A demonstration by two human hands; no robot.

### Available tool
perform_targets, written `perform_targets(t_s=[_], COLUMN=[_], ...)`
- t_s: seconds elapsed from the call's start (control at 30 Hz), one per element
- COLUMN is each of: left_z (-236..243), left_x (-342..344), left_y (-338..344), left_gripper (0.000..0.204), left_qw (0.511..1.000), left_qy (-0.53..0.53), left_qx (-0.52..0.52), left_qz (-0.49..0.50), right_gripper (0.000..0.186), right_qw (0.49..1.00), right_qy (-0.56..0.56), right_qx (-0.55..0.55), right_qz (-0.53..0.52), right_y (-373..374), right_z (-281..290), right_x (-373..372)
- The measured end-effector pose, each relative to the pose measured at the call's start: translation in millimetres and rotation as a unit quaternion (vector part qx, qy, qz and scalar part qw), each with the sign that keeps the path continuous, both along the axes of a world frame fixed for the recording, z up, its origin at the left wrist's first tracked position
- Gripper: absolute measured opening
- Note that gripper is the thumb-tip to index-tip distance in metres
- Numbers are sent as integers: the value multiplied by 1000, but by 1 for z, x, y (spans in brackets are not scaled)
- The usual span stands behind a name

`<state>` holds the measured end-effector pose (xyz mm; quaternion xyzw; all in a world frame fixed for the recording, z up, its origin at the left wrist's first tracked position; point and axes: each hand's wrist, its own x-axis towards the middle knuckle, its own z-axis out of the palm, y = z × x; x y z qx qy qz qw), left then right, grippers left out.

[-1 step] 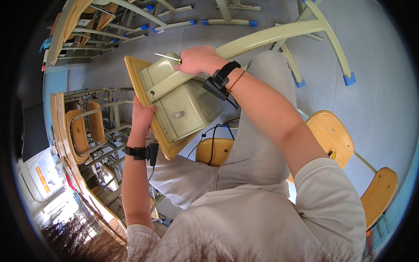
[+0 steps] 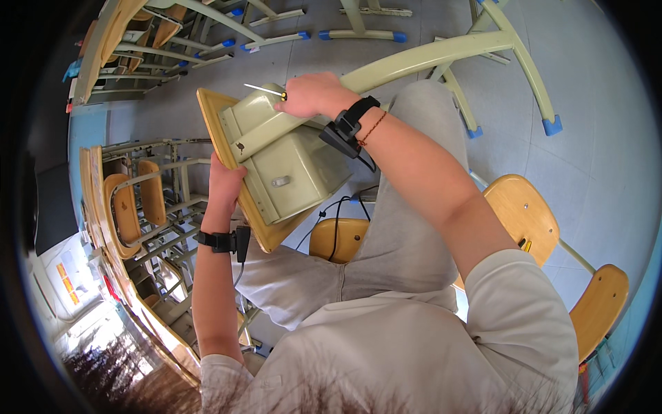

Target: Using a screwdriver to detach the wooden top from a school desk frame.

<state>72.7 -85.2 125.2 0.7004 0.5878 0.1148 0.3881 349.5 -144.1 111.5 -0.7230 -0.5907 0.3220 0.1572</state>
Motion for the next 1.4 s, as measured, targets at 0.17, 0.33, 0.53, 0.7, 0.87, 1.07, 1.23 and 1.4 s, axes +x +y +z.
perform_targets(t_s=[0.17,0.33,0.53,0.7,0.87,1.07,1.23,1.4], left_z=[6,7,4,2,5,6,7,4], left_x=[5,2,-2,-2,1,-1,-3,-8], left_y=[-2,3,5,5,1,-2,-1,3], left_gripper=[60,60,58,57,56,50,50,51], left_qw=[999,993,995,995,993,987,983,987], left_qy=[42,112,92,86,107,138,162,143], left_qx=[13,34,34,43,43,76,81,73], left_qz=[2,-15,-23,-20,-9,-14,-26,-28], right_gripper=[60,59,59,58,58,57,57,57], right_qw=[1000,1000,1000,1000,1000,1000,1000,1000], right_qy=[-12,-5,-3,-3,5,18,10,10], right_qx=[-9,-9,-15,-20,-10,-10,-4,-15], right_qz=[8,8,6,0,-5,-14,-15,-4], right_y=[3,5,4,4,4,4,6,10], right_z=[-4,-6,-4,-2,-4,-4,-7,-9], right_x=[-1,-3,-5,-6,-6,-7,-8,-10])
